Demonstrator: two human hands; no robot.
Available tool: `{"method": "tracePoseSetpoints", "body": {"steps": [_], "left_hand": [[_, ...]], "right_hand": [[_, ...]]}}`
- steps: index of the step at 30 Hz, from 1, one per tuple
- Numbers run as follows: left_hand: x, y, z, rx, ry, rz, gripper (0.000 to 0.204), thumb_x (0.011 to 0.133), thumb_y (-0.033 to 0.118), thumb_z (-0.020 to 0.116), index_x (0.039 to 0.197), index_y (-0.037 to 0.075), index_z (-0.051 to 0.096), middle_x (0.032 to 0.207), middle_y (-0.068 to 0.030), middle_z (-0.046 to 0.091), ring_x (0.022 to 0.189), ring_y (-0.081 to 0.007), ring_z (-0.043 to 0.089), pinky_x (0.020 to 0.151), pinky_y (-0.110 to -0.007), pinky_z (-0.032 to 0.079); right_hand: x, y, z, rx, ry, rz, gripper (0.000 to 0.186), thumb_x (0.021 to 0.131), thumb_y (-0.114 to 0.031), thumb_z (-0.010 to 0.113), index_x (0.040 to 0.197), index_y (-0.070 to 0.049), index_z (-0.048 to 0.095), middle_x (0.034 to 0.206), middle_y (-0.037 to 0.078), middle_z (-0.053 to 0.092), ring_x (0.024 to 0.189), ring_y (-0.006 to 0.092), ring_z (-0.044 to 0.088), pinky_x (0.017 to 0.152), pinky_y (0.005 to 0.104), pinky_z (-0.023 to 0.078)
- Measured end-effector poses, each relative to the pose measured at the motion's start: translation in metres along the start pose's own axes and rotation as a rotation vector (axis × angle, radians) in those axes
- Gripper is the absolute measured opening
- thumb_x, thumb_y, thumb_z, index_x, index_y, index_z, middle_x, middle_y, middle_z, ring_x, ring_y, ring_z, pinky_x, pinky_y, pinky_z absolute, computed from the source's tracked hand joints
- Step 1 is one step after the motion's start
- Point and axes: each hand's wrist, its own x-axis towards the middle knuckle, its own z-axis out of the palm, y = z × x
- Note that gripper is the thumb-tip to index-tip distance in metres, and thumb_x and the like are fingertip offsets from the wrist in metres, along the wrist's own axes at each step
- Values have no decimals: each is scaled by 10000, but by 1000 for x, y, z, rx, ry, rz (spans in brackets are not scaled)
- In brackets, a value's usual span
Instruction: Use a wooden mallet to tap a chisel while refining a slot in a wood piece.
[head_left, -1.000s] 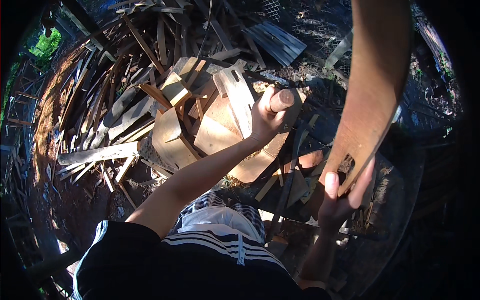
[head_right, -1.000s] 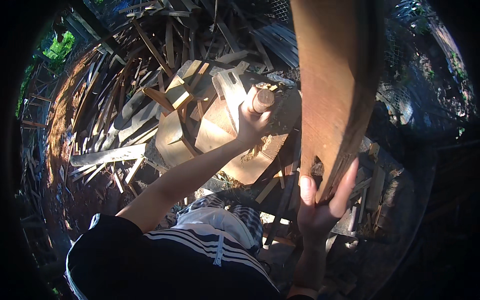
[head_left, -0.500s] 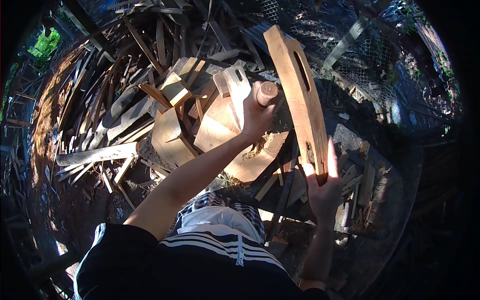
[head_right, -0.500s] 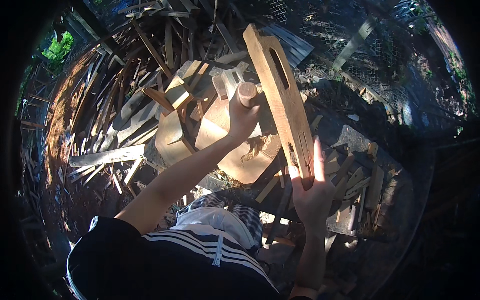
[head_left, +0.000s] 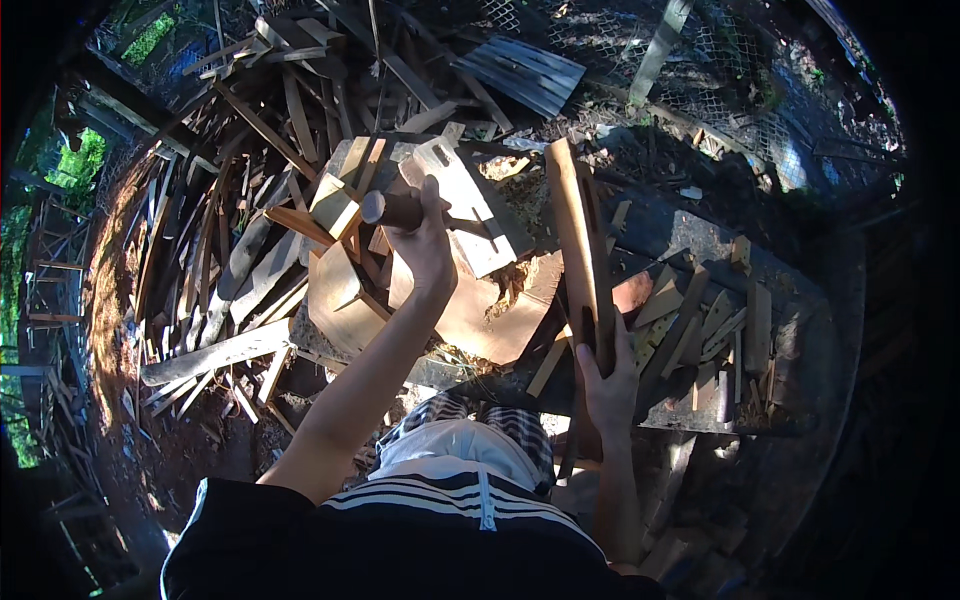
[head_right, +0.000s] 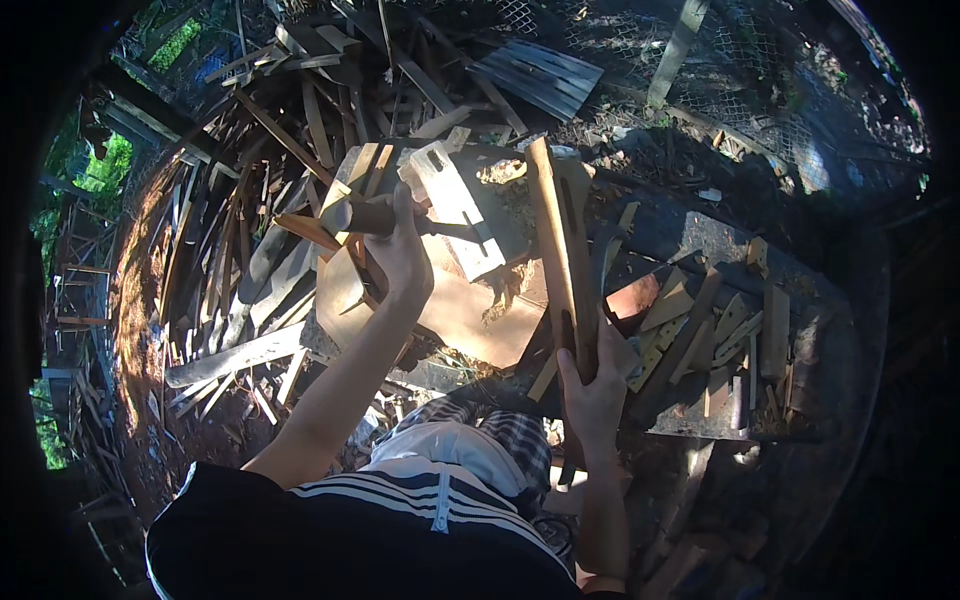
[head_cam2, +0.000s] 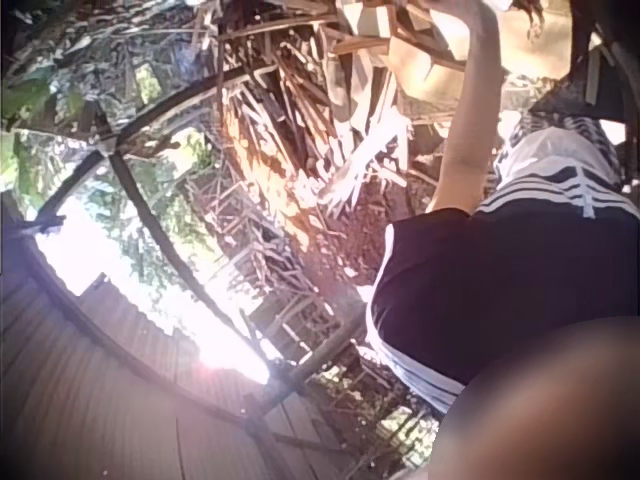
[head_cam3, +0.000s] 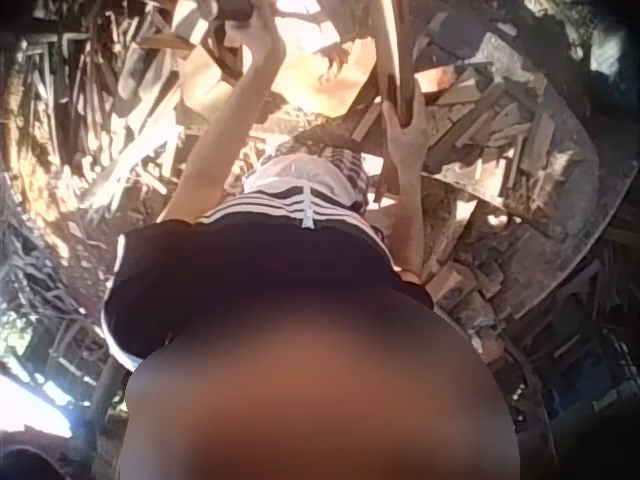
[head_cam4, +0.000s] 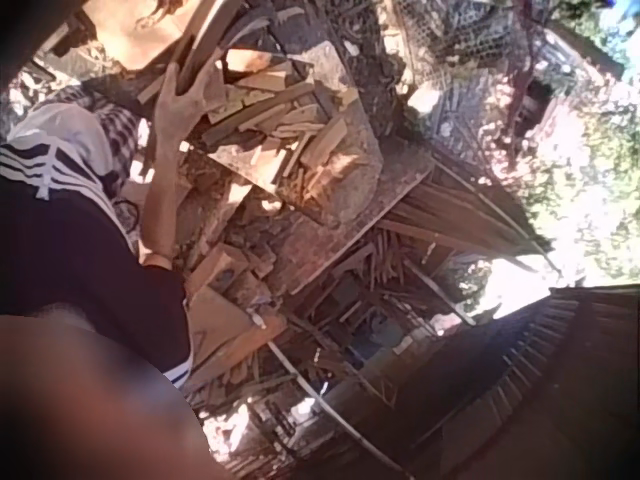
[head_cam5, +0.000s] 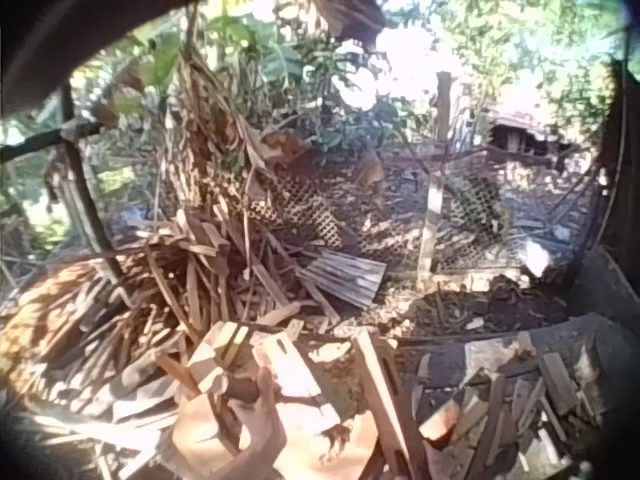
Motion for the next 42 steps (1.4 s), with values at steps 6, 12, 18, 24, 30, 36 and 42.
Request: {"method": "tracePoseSetpoints", "body": {"steps": [6,12,18,24,30,36,42], "left_hand": [[11,-2,14,74,-162,-80,205,872,146,710,748,87,558,630,-1,570,555,-58,509,517,-209,373],[90,-23,7,4,-2,-229,305,873,238,710,705,104,494,545,-10,496,450,-112,480,408,-253,352],[145,-73,-73,-106,578,-586,378,897,407,621,775,78,480,644,-89,523,529,-242,507,514,-387,462],[110,-53,-86,-331,579,-753,464,914,437,574,691,62,415,601,-83,469,523,-228,470,510,-360,454],[114,-46,-142,-333,584,-582,383,899,416,579,722,108,435,591,-49,443,518,-205,463,530,-351,441],[71,-21,-201,-50,410,-526,285,885,325,649,818,183,411,568,55,394,500,-93,432,537,-294,417],[21,-13,-242,137,518,-626,277,906,319,644,835,192,408,581,49,420,501,-93,439,544,-291,412]], "right_hand": [[-5,1,4,-22,-5,37,610,877,-209,653,1415,-60,407,1148,204,615,1070,329,610,902,392,474],[-18,13,6,-25,-24,52,617,885,-283,638,1423,-103,397,982,196,689,915,363,676,779,432,533],[-20,50,10,-95,-37,192,658,869,-344,645,1436,-137,385,1073,225,657,968,406,648,821,441,518],[-21,112,21,-382,-48,380,694,859,-478,593,1460,-239,342,1133,209,647,963,431,637,810,508,508],[-8,149,62,-432,-36,431,758,833,-374,665,1483,-262,291,1098,200,561,1009,389,583,816,489,497],[-1,179,94,-540,25,207,714,818,-261,680,1456,-222,362,1218,173,449,1138,348,461,945,473,409],[20,137,112,-497,14,130,562,883,-214,611,1408,-153,418,1318,168,410,1225,341,403,1029,479,320]]}}
